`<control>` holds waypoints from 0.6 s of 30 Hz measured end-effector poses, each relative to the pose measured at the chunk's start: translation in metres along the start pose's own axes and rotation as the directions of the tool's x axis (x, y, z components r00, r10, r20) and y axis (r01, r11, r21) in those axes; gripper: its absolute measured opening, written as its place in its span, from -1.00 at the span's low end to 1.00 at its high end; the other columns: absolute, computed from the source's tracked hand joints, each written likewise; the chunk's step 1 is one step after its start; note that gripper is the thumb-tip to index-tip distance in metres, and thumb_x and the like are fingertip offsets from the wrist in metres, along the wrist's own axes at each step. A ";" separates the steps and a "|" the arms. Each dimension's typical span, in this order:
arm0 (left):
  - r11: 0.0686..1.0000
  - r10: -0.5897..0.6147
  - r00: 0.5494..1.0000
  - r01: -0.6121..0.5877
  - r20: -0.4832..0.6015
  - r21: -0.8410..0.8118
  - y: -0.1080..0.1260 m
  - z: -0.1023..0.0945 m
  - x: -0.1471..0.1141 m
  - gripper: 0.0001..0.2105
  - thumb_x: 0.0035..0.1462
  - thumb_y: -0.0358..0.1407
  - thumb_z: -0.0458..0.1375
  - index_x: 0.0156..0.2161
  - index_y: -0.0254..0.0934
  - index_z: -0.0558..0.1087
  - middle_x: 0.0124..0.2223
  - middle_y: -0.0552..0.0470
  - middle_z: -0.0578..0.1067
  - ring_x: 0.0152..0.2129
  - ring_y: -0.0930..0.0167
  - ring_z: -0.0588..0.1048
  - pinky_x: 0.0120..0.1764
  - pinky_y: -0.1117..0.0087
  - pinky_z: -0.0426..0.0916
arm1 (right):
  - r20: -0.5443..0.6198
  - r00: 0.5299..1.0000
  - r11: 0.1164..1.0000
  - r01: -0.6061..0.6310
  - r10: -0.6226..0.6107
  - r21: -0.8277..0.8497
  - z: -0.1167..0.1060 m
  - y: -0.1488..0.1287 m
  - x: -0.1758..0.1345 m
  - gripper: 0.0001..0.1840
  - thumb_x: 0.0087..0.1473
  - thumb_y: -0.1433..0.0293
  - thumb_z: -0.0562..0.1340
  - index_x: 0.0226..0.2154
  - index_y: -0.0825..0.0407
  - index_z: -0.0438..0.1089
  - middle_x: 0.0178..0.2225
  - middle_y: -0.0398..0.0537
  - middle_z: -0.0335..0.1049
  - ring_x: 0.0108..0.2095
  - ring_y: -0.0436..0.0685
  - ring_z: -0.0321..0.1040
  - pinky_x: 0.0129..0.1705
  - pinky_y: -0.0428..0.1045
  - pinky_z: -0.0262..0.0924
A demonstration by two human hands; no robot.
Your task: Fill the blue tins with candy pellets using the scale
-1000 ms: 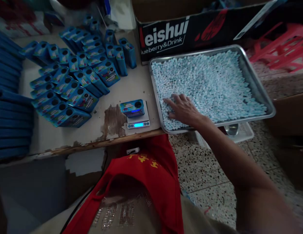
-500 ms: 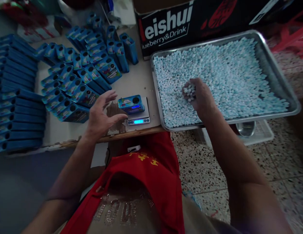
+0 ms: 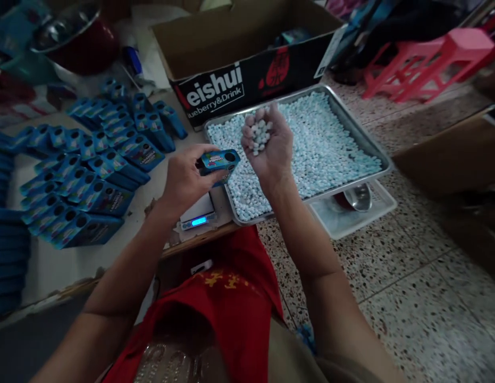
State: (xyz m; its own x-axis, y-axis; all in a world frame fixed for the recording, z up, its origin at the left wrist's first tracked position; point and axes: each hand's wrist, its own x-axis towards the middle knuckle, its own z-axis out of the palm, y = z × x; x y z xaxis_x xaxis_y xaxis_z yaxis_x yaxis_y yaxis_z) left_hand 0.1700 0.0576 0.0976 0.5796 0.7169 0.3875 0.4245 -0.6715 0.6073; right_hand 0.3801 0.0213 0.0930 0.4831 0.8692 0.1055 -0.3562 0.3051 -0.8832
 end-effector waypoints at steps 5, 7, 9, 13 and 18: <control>1.000 -0.004 0.998 0.003 0.064 0.020 0.006 0.025 0.011 -0.65 0.20 -0.28 0.55 0.08 -0.19 0.72 0.10 -0.09 0.75 0.08 0.10 0.73 0.17 0.18 0.63 | 0.001 0.994 0.988 0.112 -0.113 -0.106 0.010 0.008 -0.003 -0.39 0.30 -0.30 0.37 -0.31 -0.18 0.27 -0.31 -0.06 0.32 -0.28 0.20 0.29 -0.24 0.11 0.38; 1.000 -0.012 0.997 0.011 0.075 0.019 0.005 0.034 0.012 -0.65 0.20 -0.27 0.54 0.08 -0.17 0.72 0.11 -0.09 0.75 0.10 0.10 0.72 0.19 0.17 0.63 | 0.020 0.992 0.975 0.124 -0.122 -0.184 0.007 0.015 -0.006 -0.42 0.36 -0.28 0.36 -0.29 -0.18 0.29 -0.30 -0.05 0.34 -0.25 0.21 0.35 -0.25 0.12 0.38; 1.000 -0.025 0.996 0.023 0.082 0.017 0.003 0.039 0.013 -0.65 0.19 -0.27 0.55 0.08 -0.16 0.71 0.12 -0.09 0.75 0.10 0.10 0.72 0.19 0.16 0.63 | 0.026 0.993 0.963 0.120 -0.117 -0.243 0.003 0.021 -0.006 -0.41 0.39 -0.29 0.34 -0.29 -0.17 0.31 -0.29 -0.04 0.36 -0.22 0.23 0.41 -0.30 0.11 0.36; 0.999 -0.040 0.997 0.038 0.069 0.024 0.001 0.042 0.014 -0.64 0.18 -0.28 0.56 0.08 -0.17 0.70 0.10 -0.10 0.74 0.07 0.12 0.71 0.16 0.18 0.62 | 0.018 0.996 0.973 0.087 -0.085 -0.214 -0.009 0.024 0.005 -0.45 0.41 -0.24 0.38 -0.28 -0.17 0.36 -0.34 -0.08 0.34 -0.27 0.20 0.44 -0.36 0.07 0.34; 0.996 0.000 0.999 -0.004 0.045 0.086 0.003 0.045 0.016 -0.61 0.17 -0.39 0.53 0.10 -0.15 0.68 0.10 -0.09 0.71 0.13 0.09 0.67 0.21 0.14 0.59 | -0.062 0.998 0.999 0.016 -0.013 0.043 -0.014 0.018 0.011 -0.50 0.40 -0.16 0.42 -0.29 -0.15 0.40 -0.39 -0.16 0.34 -0.27 0.13 0.44 -0.25 0.03 0.43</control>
State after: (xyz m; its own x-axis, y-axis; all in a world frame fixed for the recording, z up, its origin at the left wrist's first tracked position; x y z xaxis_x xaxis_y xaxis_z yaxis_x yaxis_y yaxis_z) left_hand 0.2124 0.0587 0.0743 0.6108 0.7073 0.3558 0.4800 -0.6882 0.5441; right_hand 0.3899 0.0310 0.0715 0.5367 0.8391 0.0887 -0.3824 0.3356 -0.8609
